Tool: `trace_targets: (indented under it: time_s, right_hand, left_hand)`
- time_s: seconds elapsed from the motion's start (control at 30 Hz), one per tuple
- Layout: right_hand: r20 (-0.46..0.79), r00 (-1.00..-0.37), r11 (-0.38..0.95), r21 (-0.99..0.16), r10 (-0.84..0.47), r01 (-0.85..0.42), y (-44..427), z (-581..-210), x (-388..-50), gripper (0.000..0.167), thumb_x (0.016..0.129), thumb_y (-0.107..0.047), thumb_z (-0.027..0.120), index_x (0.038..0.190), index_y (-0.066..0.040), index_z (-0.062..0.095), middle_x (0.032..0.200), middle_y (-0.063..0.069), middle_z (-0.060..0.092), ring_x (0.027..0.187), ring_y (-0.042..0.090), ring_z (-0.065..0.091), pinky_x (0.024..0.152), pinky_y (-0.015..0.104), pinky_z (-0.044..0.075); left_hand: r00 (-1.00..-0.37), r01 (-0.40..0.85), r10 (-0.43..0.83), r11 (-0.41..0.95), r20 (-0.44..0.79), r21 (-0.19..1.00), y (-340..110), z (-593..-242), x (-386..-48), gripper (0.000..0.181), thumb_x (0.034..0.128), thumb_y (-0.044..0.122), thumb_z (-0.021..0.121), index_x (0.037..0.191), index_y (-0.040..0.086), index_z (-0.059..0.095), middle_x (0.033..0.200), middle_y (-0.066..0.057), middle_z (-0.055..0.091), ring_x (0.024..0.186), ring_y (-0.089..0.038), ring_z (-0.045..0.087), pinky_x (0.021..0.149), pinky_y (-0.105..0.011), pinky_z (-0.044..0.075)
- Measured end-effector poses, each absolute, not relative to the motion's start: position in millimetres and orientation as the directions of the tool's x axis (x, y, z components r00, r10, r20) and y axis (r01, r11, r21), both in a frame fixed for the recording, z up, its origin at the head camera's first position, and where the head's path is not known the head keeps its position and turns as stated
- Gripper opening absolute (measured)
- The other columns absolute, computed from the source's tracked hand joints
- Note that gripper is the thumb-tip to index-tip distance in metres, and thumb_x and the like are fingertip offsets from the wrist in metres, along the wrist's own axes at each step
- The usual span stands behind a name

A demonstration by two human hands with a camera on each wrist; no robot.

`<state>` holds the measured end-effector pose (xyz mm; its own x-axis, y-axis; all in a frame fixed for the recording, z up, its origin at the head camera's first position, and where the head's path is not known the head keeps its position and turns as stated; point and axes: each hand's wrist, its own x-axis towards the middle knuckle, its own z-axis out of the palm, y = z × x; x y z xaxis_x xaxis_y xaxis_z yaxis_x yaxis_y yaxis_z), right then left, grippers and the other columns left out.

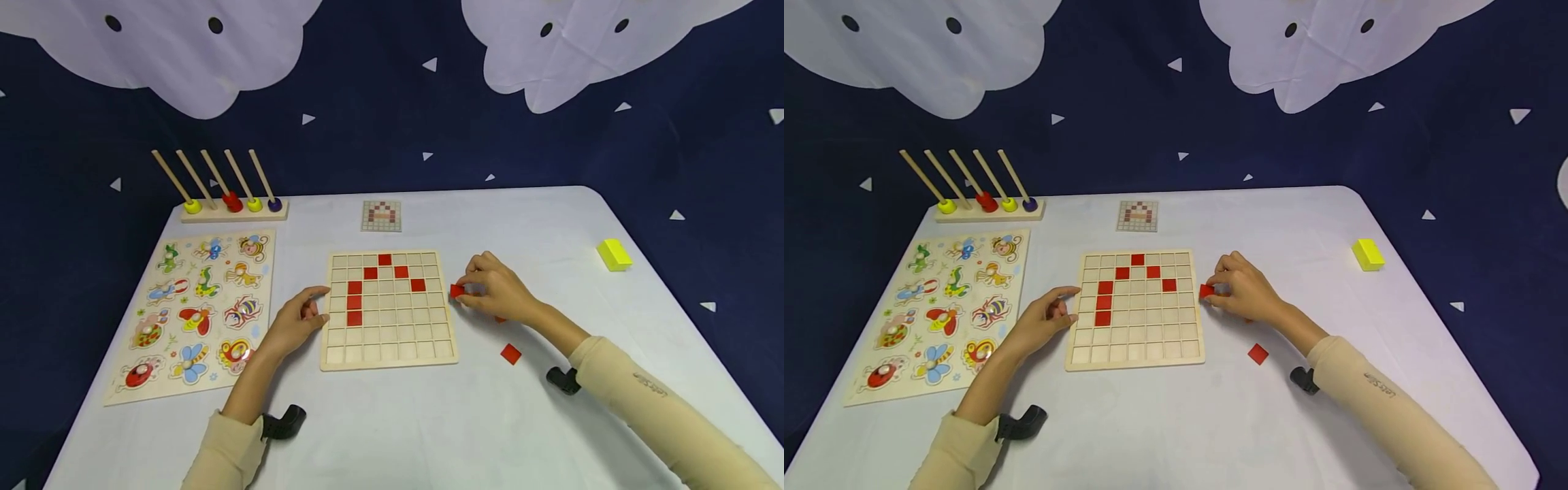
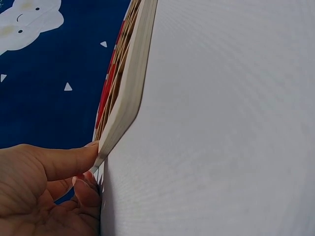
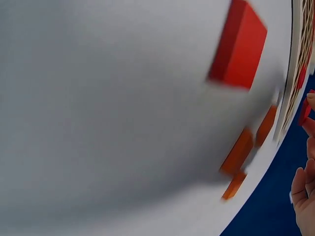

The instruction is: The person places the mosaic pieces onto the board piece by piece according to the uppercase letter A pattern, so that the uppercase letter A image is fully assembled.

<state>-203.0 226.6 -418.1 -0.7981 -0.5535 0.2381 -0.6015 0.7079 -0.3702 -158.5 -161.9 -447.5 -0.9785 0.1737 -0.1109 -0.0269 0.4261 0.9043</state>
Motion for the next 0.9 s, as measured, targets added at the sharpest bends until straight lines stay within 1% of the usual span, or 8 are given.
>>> trace_targets:
  time_s: [0.23, 0.4, 0.5, 0.6, 0.8, 0.9]
  right_hand:
    - [0.240, -0.756, 0.658, -0.379, -0.608, -0.650, 193.5, -422.5, -207.2, 0.021, 0.077, -0.018, 0.084, 0.094, -0.006, 0.079, 0.093, -0.002, 0.058, 0.089, 0.013, 0.042, 0.074, 0.030, 0.043]
    - [0.232, -0.727, 0.634, -0.366, -0.646, -0.681, 176.9, -423.8, -210.1, 0.021, 0.080, -0.020, 0.082, 0.095, -0.005, 0.079, 0.094, -0.001, 0.058, 0.091, 0.015, 0.045, 0.076, 0.031, 0.045]
    - [0.217, -0.723, 0.638, -0.352, -0.656, -0.685, 172.1, -424.7, -210.5, 0.021, 0.081, -0.019, 0.082, 0.096, -0.005, 0.079, 0.094, 0.001, 0.058, 0.091, 0.016, 0.045, 0.077, 0.031, 0.044]
    - [0.188, -0.732, 0.647, -0.360, -0.655, -0.672, 169.8, -425.4, -210.7, 0.020, 0.082, -0.019, 0.081, 0.096, -0.005, 0.079, 0.094, 0.001, 0.058, 0.090, 0.016, 0.045, 0.076, 0.030, 0.044]
    - [0.121, -0.778, 0.661, -0.456, -0.617, -0.595, 167.8, -425.9, -210.6, 0.015, 0.082, -0.018, 0.081, 0.093, -0.008, 0.079, 0.092, 0.001, 0.059, 0.088, 0.017, 0.043, 0.073, 0.030, 0.041]
    - [0.104, -0.797, 0.674, -0.477, -0.594, -0.565, 165.6, -426.9, -211.3, 0.014, 0.081, -0.017, 0.082, 0.092, -0.008, 0.079, 0.090, 0.001, 0.059, 0.086, 0.017, 0.043, 0.073, 0.030, 0.040]
  left_hand:
    - [-0.979, -0.032, 0.167, 0.435, -0.115, 0.900, -161.2, -447.8, -158.7, 0.048, 0.0901, -0.003, 0.064, 0.137, 0.000, 0.053, 0.084, -0.004, 0.044, 0.075, -0.013, 0.040, 0.065, -0.022, 0.036]
    - [-0.980, -0.025, 0.165, 0.443, -0.109, 0.896, -161.3, -448.0, -159.3, 0.048, 0.0901, -0.003, 0.065, 0.137, 0.000, 0.054, 0.084, -0.003, 0.044, 0.075, -0.013, 0.040, 0.065, -0.022, 0.035]
    - [-0.981, -0.024, 0.165, 0.443, -0.107, 0.896, -161.1, -448.8, -159.4, 0.048, 0.0899, -0.003, 0.065, 0.136, 0.000, 0.054, 0.084, -0.004, 0.044, 0.075, -0.013, 0.040, 0.065, -0.022, 0.036]
    - [-0.979, -0.027, 0.168, 0.443, -0.113, 0.896, -161.1, -449.1, -159.0, 0.048, 0.0900, -0.003, 0.065, 0.137, 0.000, 0.053, 0.084, -0.003, 0.044, 0.075, -0.013, 0.040, 0.065, -0.022, 0.036]
    - [-0.978, -0.031, 0.173, 0.439, -0.119, 0.898, -161.3, -448.5, -158.8, 0.048, 0.0904, -0.003, 0.064, 0.137, 0.002, 0.053, 0.085, -0.003, 0.044, 0.075, -0.014, 0.041, 0.065, -0.022, 0.036]
    - [-0.978, -0.034, 0.171, 0.440, -0.121, 0.897, -161.8, -448.2, -158.9, 0.048, 0.0908, -0.003, 0.064, 0.137, 0.002, 0.053, 0.085, -0.004, 0.044, 0.076, -0.014, 0.041, 0.066, -0.022, 0.036]
